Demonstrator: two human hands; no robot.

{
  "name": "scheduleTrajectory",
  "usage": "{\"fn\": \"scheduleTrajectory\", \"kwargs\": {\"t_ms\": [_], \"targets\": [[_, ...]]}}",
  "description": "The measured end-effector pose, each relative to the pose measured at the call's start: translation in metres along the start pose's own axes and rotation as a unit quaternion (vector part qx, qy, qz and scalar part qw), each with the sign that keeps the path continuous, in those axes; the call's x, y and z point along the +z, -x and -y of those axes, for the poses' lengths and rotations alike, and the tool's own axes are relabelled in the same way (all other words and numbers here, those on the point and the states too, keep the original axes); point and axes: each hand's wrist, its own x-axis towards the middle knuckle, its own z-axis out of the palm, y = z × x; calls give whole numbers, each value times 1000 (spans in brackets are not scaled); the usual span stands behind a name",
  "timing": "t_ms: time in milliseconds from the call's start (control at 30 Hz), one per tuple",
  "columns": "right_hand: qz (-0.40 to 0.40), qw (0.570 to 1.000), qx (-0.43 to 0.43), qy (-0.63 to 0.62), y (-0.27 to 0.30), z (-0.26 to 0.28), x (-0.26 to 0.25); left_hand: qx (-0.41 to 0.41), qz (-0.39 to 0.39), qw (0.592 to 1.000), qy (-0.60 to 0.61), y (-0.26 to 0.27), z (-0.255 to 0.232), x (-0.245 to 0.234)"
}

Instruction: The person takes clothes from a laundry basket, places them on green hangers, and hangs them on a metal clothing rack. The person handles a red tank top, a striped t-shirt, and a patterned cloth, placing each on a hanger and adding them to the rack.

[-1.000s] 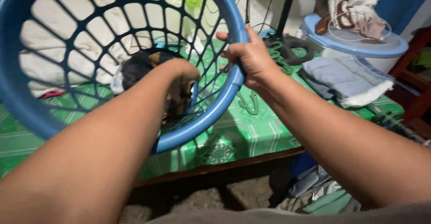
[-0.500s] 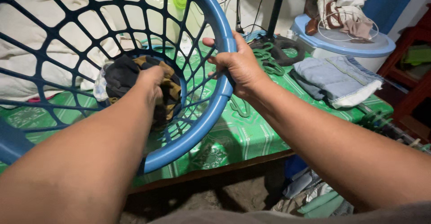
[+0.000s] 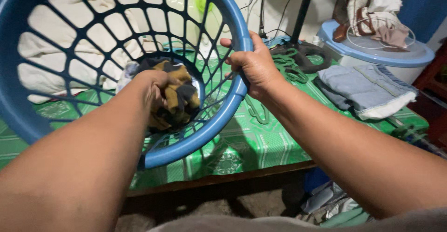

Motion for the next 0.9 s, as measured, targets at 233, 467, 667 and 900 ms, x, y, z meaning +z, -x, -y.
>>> {"fn": "scheduleTrajectory", "kwargs": {"t_ms": [233, 467, 667, 900], "targets": [[-8, 1000, 4, -3, -2, -1, 1, 18, 19, 997, 71, 28, -25, -8], [-38, 999, 6, -2, -2, -4, 2, 60, 9, 969, 239, 29, -49, -27], [-71, 997, 15, -10, -13, -14, -6, 103, 24, 934, 342, 33, -76, -67], [-120, 992, 6, -22, -52, -32, -20, 200, 204, 885, 368, 103, -122, -73]]}}
